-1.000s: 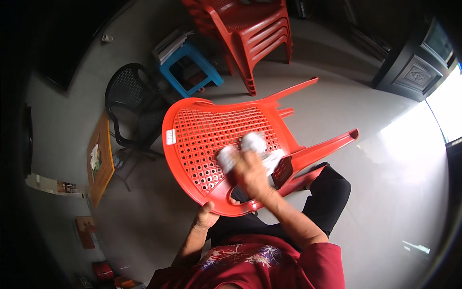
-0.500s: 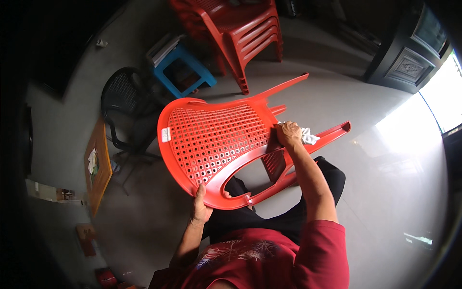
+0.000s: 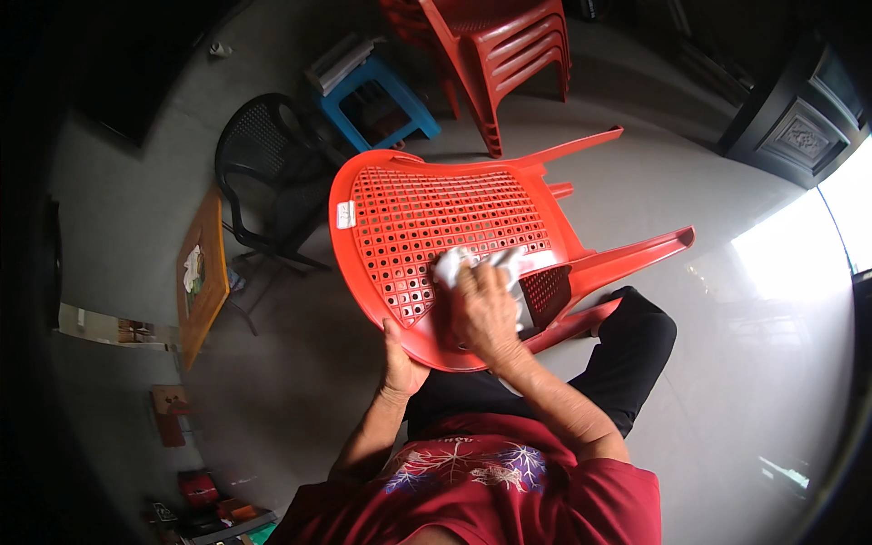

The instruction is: The person wipes a table with a cloth, then sits on the floor and thoroughly wipes a red plastic chair, including the seat, backrest, and legs. The person handles the chair by turning it over to clean all surfaces.

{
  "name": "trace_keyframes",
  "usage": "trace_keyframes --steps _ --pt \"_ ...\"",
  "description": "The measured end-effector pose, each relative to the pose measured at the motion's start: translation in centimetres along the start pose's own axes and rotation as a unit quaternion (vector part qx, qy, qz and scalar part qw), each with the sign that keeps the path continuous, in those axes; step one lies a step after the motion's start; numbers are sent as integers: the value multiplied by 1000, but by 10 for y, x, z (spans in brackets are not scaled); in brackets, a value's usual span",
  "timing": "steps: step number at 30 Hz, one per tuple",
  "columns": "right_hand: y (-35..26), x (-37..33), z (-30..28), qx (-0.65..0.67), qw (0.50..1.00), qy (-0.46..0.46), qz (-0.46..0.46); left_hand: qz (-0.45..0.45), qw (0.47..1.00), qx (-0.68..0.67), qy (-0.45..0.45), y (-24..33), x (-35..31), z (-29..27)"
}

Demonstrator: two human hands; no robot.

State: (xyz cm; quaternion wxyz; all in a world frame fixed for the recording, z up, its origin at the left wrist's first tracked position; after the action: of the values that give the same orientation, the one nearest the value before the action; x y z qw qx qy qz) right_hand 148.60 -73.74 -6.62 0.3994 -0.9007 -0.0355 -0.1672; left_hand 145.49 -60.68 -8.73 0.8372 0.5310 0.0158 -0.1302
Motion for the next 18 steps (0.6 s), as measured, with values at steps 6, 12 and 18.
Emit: trace_keyframes --steps 6,12,18 --pt "-71 -55 -10 96 975 -56 -193 -52 994 -96 20 -17 -6 -20" --pt "-51 -71 -28 34 987 4 -160 -22 999 26 -11 -4 -14 -12" --pt "-33 -80 -24 1 987 82 -141 -27 983 -179 9 53 40 -27"
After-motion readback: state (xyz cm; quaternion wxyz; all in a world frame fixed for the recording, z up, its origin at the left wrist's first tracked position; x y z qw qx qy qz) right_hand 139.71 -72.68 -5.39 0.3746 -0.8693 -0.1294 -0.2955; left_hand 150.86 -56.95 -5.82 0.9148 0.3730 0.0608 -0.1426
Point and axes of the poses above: each hand's wrist, its own x-axis towards the middle knuckle, its own z-axis out of the palm, y = z × x, the point moved 7 cm from there along x, towards the middle knuckle, and after that the axes turned 4 degrees about x, right-handed, at the moved point
